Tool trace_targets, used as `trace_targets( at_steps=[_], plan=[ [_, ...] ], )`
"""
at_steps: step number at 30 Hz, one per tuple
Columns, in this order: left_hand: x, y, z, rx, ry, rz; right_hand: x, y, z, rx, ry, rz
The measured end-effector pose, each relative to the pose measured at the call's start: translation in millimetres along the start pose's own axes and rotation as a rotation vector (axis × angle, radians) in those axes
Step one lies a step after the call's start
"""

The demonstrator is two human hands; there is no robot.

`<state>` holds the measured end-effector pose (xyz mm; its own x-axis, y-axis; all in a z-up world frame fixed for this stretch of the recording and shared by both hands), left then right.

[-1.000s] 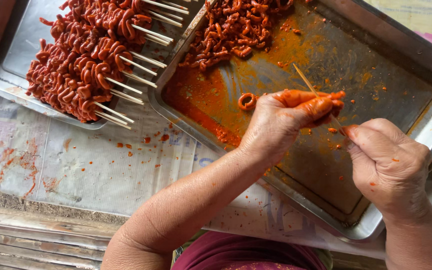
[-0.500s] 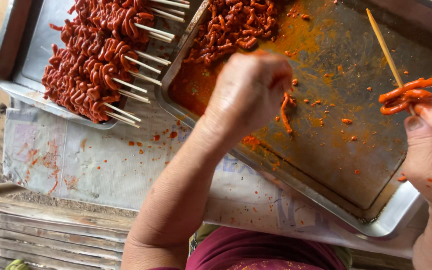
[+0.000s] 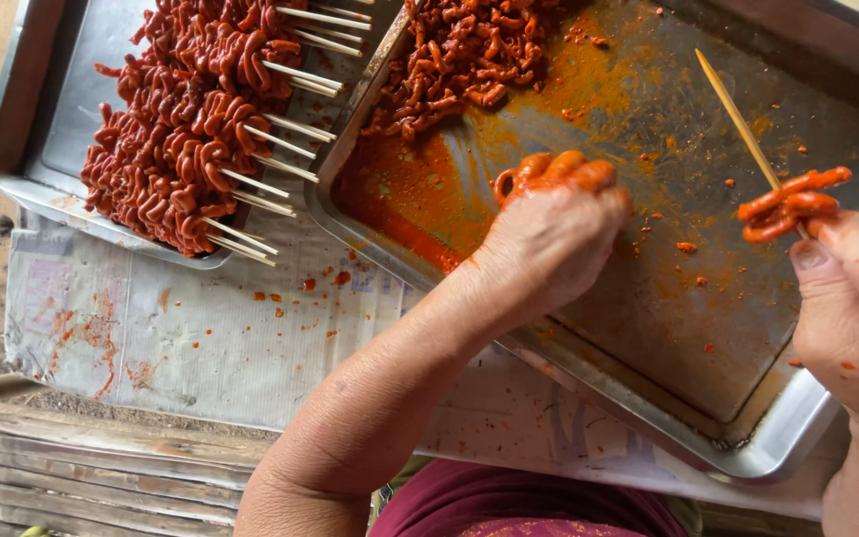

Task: The person takes portions of red marinated meat from a tray and wraps them around wooden skewers. They repeatedly pick up the meat, twist it onto the skewer, and place the finished skewers into a separate tray.

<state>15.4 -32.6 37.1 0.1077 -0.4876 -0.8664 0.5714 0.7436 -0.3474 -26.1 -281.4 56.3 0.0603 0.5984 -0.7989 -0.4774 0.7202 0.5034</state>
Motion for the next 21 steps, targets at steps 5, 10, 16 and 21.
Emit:
trace_targets(
  at_steps=[5, 10, 16, 21],
  plan=[
    [10.9, 49.7, -4.4, -0.446, -0.224, -1.294, 2.1, 13.8, 0.1, 0.029, 0.043, 0.008],
    [17.9, 66.1, -10.8, -0.572, -0.300, -2.007, 7.0, 39.1, 9.9, 0.032, 0.064, -0.012],
    [18.1, 62.1, -8.0, -0.467, -0.298, -2.136, 7.5, 57.2, 19.8, -0.028, 0.071, -0.071],
    [17.9, 59.6, -7.2, -0.407, -0.257, -2.110, 9.5, 48.0, 18.0, -0.014, 0.084, -0.003]
  ],
)
Point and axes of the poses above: each hand's wrist, its own z-axis towards the middle knuckle, its own x-axis out of the palm, y = z × x, the point moved 4 cm from there along z, towards the middle knuckle, and after that the axes turned 4 degrees about y, right-handed, at the moved point
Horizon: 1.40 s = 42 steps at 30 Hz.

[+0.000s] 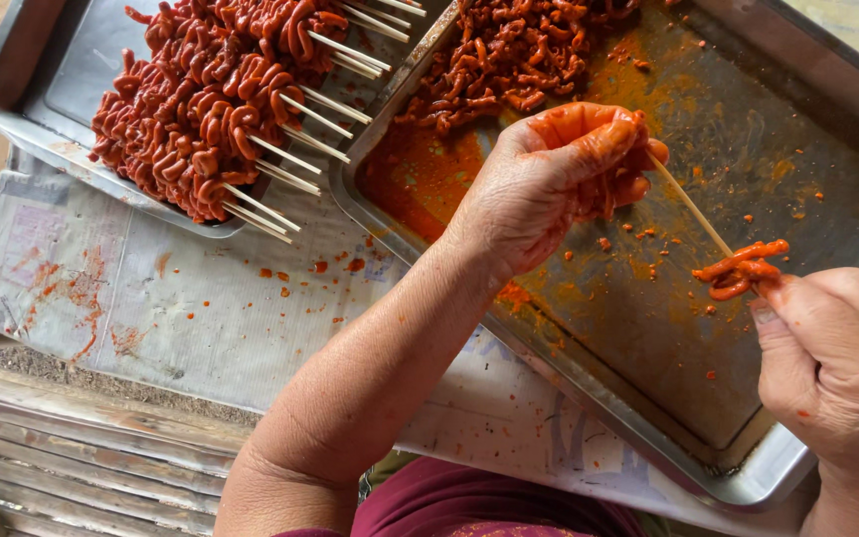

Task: The person takes portions of red marinated meat from a tray and wraps them around wooden skewers. They repeatedly pick up the meat, twist it onto the skewer, and place the finished skewers into a separate tray.

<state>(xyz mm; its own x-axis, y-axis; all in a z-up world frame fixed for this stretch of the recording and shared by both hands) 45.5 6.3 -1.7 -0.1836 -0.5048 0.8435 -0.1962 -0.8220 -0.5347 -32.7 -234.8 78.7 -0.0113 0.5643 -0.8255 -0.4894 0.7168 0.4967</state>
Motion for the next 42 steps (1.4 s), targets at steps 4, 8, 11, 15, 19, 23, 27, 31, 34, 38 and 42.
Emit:
trace_targets(
  at_steps=[4, 8, 11, 15, 19, 23, 27, 31, 34, 38, 42],
  plan=[
    [0.6, 1.6, -2.0, -0.018, -0.037, 0.133, 0.6, -2.2, -1.8, -0.013, -0.004, -0.002],
    [1.7, 0.9, -2.0, -0.017, -0.048, 0.202, -0.8, 1.9, -0.6, -0.007, 0.003, -0.062],
    [2.6, 0.1, -2.7, -0.025, -0.061, 0.215, -1.7, 2.7, -0.2, -0.013, -0.003, -0.072],
    [3.2, 0.1, -3.3, -0.049, -0.092, 0.237, -3.3, -0.1, -3.2, -0.038, -0.001, -0.094],
    [6.4, -1.2, -5.4, 0.024, -0.088, 0.295, 0.6, -4.7, -7.7, 0.012, -0.011, -0.065],
    [7.7, 1.0, -3.8, 0.043, -0.110, 0.270, -0.3, -6.2, -10.6, 0.017, -0.003, -0.070],
    [8.2, 0.5, -4.2, 0.036, -0.098, 0.296, -0.4, -6.1, -8.5, 0.018, 0.002, -0.066],
    [9.7, 0.2, -5.6, 0.008, -0.100, 0.302, -0.1, -3.2, -4.0, 0.008, 0.009, -0.011],
    [13.9, 3.2, -6.2, 0.028, -0.131, 0.382, 0.0, 6.1, -0.8, 0.002, 0.007, -0.068],
    [18.7, 8.4, -9.5, 0.019, -0.142, 0.525, 2.9, 16.3, 0.5, -0.028, 0.011, -0.101],
    [34.4, 8.3, -6.4, 0.221, -0.110, 0.410, 0.2, 16.1, 2.5, 0.017, 0.005, -0.043]
  ],
)
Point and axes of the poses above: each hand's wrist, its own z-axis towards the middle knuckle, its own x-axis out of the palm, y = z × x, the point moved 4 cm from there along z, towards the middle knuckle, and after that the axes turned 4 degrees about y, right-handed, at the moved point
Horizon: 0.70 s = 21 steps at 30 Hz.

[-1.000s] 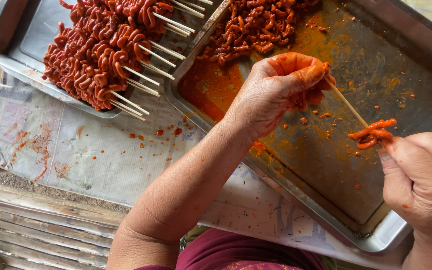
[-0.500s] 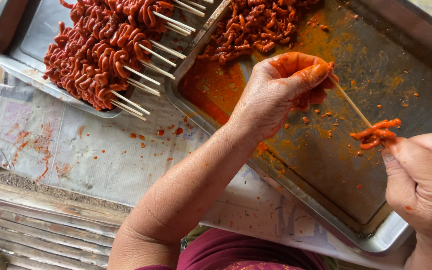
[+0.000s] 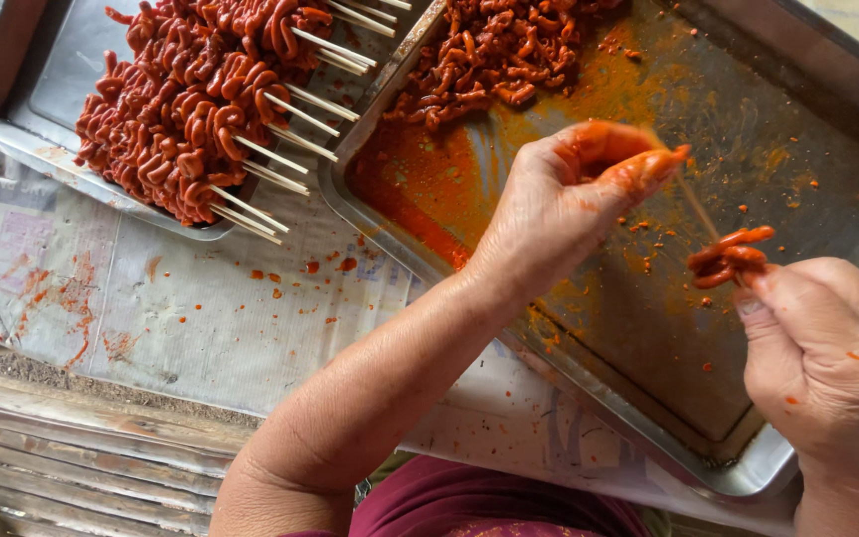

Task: The person takes portions of red marinated meat from a tray and wraps them around wooden skewers. They repeatedly pick up the meat, twist it onto the skewer, and place the finished skewers into a separate tray.

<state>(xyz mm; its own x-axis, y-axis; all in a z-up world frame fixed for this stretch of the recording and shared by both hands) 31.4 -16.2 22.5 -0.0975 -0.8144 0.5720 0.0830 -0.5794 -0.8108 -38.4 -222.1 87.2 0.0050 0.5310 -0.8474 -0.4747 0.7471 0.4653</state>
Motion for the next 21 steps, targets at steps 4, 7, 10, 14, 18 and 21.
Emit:
trace_targets(
  at_steps=[4, 7, 10, 14, 18, 21],
  plan=[
    [-4.2, 0.0, -12.6, -0.202, -0.128, 0.516, -4.1, 4.0, 2.8, 0.030, -0.017, 0.023],
    [-8.6, 18.4, -9.5, -0.400, -0.049, 0.132, -2.8, 6.5, 4.5, 0.014, -0.008, 0.043],
    [-12.1, 32.9, -10.2, -0.486, -0.079, -0.409, -0.7, 8.7, 6.7, -0.024, 0.004, 0.023],
    [-18.3, 32.4, -6.0, -0.389, -0.090, -0.599, 1.1, 11.6, 8.0, -0.009, 0.010, -0.008],
    [-19.8, 23.2, -3.3, -0.360, -0.084, -0.478, -2.0, 15.3, 10.6, 0.015, 0.009, -0.034],
    [-19.0, 18.2, -3.3, -0.331, -0.073, -0.418, -4.5, 16.1, 10.5, -0.001, -0.001, -0.059]
  ],
)
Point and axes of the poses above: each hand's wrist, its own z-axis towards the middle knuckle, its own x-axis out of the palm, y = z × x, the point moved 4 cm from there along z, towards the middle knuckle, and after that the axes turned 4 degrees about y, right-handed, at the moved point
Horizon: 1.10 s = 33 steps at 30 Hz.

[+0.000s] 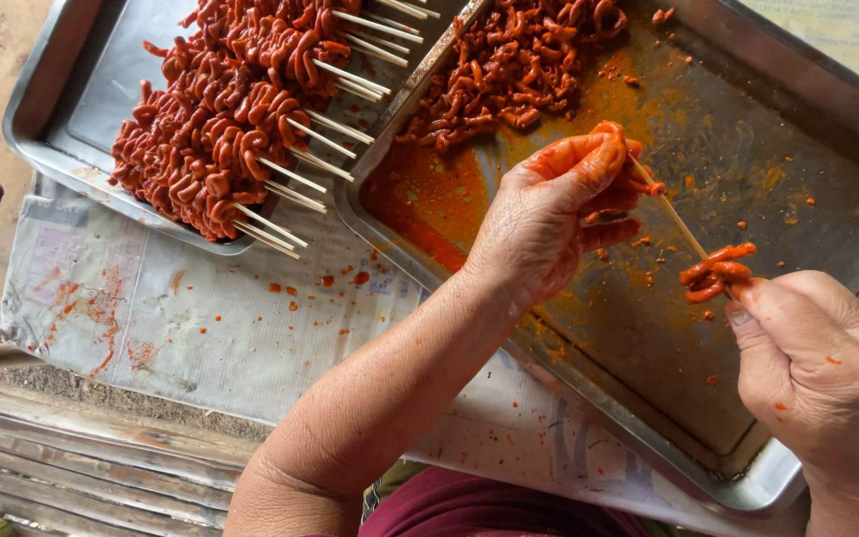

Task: The person takes portions of red marinated meat from a tray and wraps them around wooden skewers. They repeatedly pick up the meat, twist it onto the skewer, and place the finished skewers into a separate tray.

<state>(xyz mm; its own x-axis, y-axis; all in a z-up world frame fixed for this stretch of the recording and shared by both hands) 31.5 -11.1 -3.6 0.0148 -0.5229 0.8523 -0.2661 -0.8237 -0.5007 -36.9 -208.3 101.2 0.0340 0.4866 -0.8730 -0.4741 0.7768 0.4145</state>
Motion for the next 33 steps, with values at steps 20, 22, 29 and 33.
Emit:
trace_targets(
  at_steps=[20, 22, 29, 33],
  plan=[
    [9.5, -23.2, -6.6, 0.108, -0.002, 0.529, 1.4, -26.3, -5.2, -0.057, -0.001, 0.231],
    [10.7, -36.8, -8.1, 0.209, -0.031, 0.638, 2.3, -33.1, -8.3, -0.010, -0.002, 0.283],
    [13.6, -37.4, -3.9, 0.244, 0.170, 0.647, 4.3, -42.6, -10.5, 0.032, 0.019, 0.279],
    [3.4, -32.2, 0.3, 0.171, 0.099, 0.434, 6.3, -43.6, -12.9, 0.004, 0.005, 0.257]
  ],
)
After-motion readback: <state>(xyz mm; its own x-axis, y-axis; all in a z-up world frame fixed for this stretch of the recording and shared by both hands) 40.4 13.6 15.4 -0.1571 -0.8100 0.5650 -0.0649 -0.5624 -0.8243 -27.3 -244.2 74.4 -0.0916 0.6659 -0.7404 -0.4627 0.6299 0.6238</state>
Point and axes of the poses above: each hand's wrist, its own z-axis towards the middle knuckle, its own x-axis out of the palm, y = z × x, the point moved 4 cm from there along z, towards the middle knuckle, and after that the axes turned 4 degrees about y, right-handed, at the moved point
